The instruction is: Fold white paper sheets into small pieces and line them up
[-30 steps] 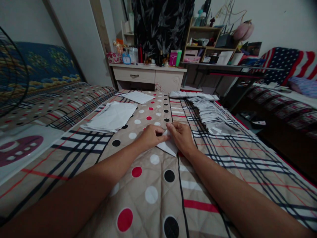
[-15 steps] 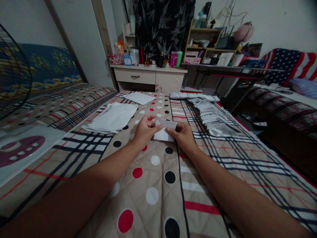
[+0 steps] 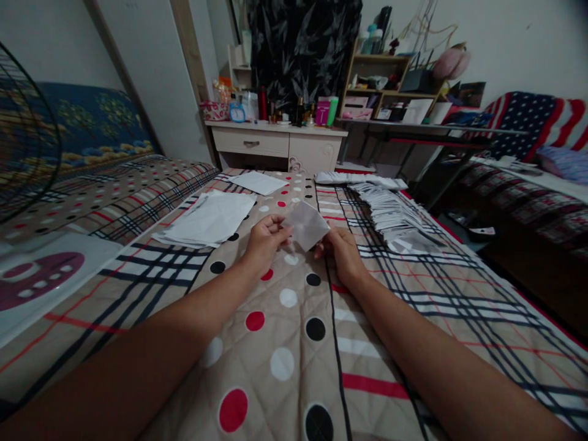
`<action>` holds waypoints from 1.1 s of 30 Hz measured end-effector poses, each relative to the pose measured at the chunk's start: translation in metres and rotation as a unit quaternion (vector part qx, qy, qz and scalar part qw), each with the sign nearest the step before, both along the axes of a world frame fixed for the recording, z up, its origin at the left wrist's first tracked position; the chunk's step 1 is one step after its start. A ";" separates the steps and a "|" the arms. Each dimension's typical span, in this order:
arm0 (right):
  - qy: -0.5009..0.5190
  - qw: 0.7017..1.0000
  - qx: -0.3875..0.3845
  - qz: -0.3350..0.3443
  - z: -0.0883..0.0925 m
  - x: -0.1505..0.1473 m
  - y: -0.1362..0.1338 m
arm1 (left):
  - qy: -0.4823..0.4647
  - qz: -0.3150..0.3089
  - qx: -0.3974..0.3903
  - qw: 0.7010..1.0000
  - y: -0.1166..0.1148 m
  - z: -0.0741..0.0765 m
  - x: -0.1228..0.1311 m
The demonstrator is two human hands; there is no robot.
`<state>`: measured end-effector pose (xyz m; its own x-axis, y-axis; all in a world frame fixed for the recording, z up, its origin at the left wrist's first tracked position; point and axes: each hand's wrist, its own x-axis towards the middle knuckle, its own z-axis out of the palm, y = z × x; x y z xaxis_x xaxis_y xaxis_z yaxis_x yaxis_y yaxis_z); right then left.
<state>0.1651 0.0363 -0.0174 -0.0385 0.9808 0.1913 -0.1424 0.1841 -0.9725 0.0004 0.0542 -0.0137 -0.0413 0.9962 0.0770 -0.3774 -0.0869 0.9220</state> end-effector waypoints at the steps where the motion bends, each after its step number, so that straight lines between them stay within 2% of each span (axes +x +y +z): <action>1: 0.002 1.000 -0.004 0.008 0.001 0.000 0.000 | -0.002 -0.013 -0.004 1.000 -0.001 0.001 0.000; 10: -0.023 0.999 -0.011 0.047 0.006 0.001 -0.005 | -0.067 -0.137 0.033 0.988 -0.005 0.001 -0.001; 15: -0.047 0.993 -0.021 0.103 0.005 0.000 -0.007 | -0.094 -0.164 0.056 0.980 -0.004 -0.001 -0.001; 18: -0.054 0.994 -0.022 0.092 0.006 -0.001 -0.007 | -0.082 -0.150 0.042 0.984 -0.003 0.000 0.000; 23: -0.064 0.998 0.001 -0.015 0.005 -0.001 -0.004 | -0.056 -0.054 0.004 0.997 0.000 0.003 -0.001; 27: -0.072 0.997 0.008 -0.032 0.002 0.000 -0.003 | 0.012 -0.064 0.011 0.998 0.001 0.000 -0.001; 33: -0.079 0.996 0.031 -0.022 -0.001 0.002 -0.001 | 0.121 -0.111 0.086 0.983 -0.002 -0.003 -0.001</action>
